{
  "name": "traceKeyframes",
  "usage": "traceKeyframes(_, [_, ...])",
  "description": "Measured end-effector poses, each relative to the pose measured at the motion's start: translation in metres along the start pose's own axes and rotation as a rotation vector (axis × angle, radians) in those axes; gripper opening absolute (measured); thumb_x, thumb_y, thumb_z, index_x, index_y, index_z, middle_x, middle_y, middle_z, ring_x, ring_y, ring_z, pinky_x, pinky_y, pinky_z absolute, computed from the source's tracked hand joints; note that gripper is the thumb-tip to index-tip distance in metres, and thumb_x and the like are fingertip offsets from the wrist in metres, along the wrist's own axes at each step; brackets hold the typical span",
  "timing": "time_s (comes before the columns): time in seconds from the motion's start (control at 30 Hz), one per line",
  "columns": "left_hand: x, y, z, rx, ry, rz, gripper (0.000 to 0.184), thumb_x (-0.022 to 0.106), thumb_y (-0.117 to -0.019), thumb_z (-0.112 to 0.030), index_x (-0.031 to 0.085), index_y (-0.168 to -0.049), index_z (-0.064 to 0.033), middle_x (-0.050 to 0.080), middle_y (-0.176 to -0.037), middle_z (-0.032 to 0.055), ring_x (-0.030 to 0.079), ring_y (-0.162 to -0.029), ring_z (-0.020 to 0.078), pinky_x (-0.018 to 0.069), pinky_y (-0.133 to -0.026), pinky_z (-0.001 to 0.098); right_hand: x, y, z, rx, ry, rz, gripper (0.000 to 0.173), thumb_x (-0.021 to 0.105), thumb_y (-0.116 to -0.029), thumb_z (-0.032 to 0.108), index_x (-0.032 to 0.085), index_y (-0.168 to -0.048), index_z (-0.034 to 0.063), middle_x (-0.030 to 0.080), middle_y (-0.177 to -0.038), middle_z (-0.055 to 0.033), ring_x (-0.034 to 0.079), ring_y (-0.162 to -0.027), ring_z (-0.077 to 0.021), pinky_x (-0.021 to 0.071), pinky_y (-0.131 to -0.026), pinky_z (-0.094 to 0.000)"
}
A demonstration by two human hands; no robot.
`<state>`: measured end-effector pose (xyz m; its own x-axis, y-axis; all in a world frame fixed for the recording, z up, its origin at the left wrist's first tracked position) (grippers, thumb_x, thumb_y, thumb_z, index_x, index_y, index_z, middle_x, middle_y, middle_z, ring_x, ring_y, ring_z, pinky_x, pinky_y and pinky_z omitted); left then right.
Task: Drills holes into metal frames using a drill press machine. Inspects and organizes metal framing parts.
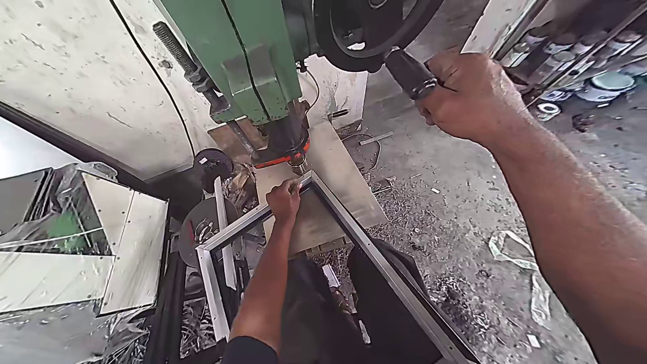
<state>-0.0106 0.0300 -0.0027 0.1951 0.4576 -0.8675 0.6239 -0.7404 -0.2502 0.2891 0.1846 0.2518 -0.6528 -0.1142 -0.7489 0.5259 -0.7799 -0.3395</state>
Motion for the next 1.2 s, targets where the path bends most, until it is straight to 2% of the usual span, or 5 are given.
traceKeyframes(0.37, [0.0, -0.001, 0.0, -0.023, 0.0, 0.031, 0.029, 0.066, -0.0979, -0.043, 0.078, -0.116, -0.0243, 0.079, -0.102, 0.0035, 0.073, -0.1, 0.0263, 0.052, -0.095, 0.0535, 0.005, -0.002, -0.005, 0.011, 0.01, -0.022, 0.031, 0.051, -0.1024, 0.04, 0.058, -0.089, 0.0136, 0.052, -0.067, -0.0008, 0.054, -0.057, -0.0184, 0.0432, -0.054, -0.0463])
traceKeyframes(0.63, [0.002, 0.0, 0.002, 0.025, 0.017, -0.024, 0.027, 0.065, -0.0982, -0.042, 0.079, -0.114, -0.0244, 0.08, -0.099, 0.0022, 0.075, -0.094, 0.0252, 0.0558, -0.088, 0.0535, 0.008, -0.002, -0.007, 0.006, 0.025, -0.032, 0.029, 0.053, -0.1021, 0.039, 0.059, -0.093, 0.0121, 0.054, -0.07, -0.0031, 0.056, -0.06, -0.0201, 0.0448, -0.056, -0.0484])
traceKeyframes(0.87, [0.0, 0.001, 0.001, 0.013, 0.045, -0.014, 0.026, 0.066, -0.0983, -0.04, 0.079, -0.114, -0.0239, 0.08, -0.099, 0.0019, 0.075, -0.094, 0.0248, 0.0546, -0.09, 0.0538, 0.01, -0.002, -0.005, 0.031, 0.056, -0.042, 0.031, 0.053, -0.1021, 0.04, 0.057, -0.091, 0.0113, 0.054, -0.07, -0.0049, 0.056, -0.061, -0.0233, 0.0436, -0.056, -0.0513])
traceKeyframes(1.2, [0.002, 0.001, 0.0, 0.026, -0.01, -0.013, 0.027, 0.064, -0.0991, -0.041, 0.079, -0.114, -0.025, 0.08, -0.1, 0.002, 0.075, -0.095, 0.0248, 0.0541, -0.091, 0.0526, 0.014, -0.002, -0.008, 0.036, 0.051, -0.065, 0.032, 0.055, -0.1018, 0.041, 0.061, -0.099, 0.0098, 0.058, -0.075, -0.0078, 0.059, -0.066, -0.0255, 0.0456, -0.061, -0.0535])
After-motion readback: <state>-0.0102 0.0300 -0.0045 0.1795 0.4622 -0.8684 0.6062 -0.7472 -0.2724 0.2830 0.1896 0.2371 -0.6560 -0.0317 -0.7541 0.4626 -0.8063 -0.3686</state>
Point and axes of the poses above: each hand's wrist, its own y-axis away from the middle knuckle, its own x-axis out of the palm, z = x × y, the point moved 3 cm from there along -y, towards the middle knuckle
